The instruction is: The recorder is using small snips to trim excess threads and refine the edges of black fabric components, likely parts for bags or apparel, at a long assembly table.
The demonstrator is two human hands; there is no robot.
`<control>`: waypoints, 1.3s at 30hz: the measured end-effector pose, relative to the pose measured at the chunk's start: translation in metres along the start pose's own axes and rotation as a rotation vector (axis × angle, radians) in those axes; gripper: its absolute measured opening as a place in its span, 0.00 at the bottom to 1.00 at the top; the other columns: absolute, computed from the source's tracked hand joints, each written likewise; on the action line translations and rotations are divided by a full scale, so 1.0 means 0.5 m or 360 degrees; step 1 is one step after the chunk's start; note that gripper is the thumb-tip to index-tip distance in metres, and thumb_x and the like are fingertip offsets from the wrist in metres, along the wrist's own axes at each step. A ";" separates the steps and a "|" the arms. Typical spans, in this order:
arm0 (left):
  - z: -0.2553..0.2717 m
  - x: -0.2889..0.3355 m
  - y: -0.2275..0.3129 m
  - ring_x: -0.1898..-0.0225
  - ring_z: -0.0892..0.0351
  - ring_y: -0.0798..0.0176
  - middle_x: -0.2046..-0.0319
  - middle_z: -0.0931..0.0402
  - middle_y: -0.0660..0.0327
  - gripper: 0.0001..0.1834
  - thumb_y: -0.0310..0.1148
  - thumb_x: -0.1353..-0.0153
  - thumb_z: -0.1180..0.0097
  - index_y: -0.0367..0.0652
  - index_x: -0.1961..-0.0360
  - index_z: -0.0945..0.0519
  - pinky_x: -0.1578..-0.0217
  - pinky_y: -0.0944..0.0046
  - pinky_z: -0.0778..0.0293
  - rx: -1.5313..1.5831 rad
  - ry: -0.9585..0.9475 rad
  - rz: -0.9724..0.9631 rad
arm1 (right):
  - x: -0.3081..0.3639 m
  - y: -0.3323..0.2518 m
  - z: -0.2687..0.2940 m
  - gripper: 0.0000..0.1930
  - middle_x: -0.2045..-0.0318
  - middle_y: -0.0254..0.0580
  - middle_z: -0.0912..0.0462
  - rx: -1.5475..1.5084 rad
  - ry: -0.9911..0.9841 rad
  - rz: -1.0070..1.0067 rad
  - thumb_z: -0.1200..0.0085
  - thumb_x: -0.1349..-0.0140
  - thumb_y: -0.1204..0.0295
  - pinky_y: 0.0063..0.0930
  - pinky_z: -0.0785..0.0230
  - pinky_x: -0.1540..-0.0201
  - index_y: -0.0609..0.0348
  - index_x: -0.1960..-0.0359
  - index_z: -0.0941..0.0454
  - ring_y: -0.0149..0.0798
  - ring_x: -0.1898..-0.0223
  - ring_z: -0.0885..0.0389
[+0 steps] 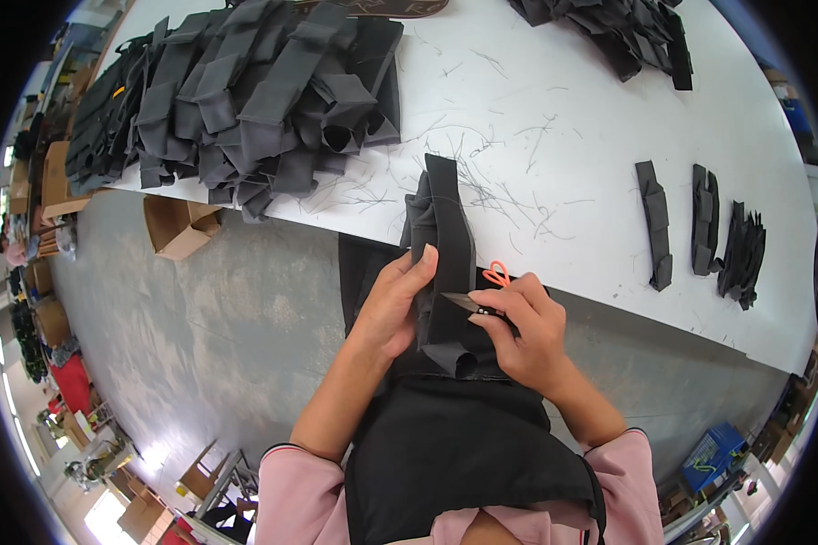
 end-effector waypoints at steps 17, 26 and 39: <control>-0.001 0.009 -0.007 0.61 0.23 0.70 0.60 0.23 0.61 0.19 0.44 0.32 0.56 0.37 0.55 0.26 0.58 0.67 0.25 -0.0060 0.0030 -0.0106 | 0.021 -0.002 0.000 0.14 0.76 0.40 0.30 0.0048 0.0065 -0.0088 0.37 0.56 0.78 0.26 0.34 0.76 0.58 0.65 0.23 0.40 0.78 0.28; 0.006 0.013 -0.008 0.64 0.24 0.73 0.64 0.23 0.65 0.15 0.42 0.33 0.53 0.40 0.59 0.24 0.63 0.70 0.26 -0.0018 0.0096 -0.0152 | 0.015 -0.006 -0.014 0.14 0.76 0.38 0.30 0.0075 0.0081 0.0015 0.37 0.57 0.77 0.28 0.34 0.76 0.59 0.66 0.23 0.40 0.78 0.27; 0.015 0.008 -0.013 0.64 0.25 0.73 0.63 0.23 0.64 0.16 0.41 0.34 0.51 0.39 0.57 0.24 0.62 0.71 0.27 -0.0039 0.0130 -0.0132 | 0.029 -0.005 0.002 0.13 0.78 0.39 0.31 -0.0115 0.0232 -0.0114 0.37 0.57 0.79 0.27 0.36 0.78 0.59 0.67 0.22 0.39 0.79 0.29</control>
Point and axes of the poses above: each hand's wrist, its own x-axis away from the middle knuckle, its own z-axis out of the back of the hand, y = z × x, the point moved 4 cm from there along -x, towards the middle knuckle
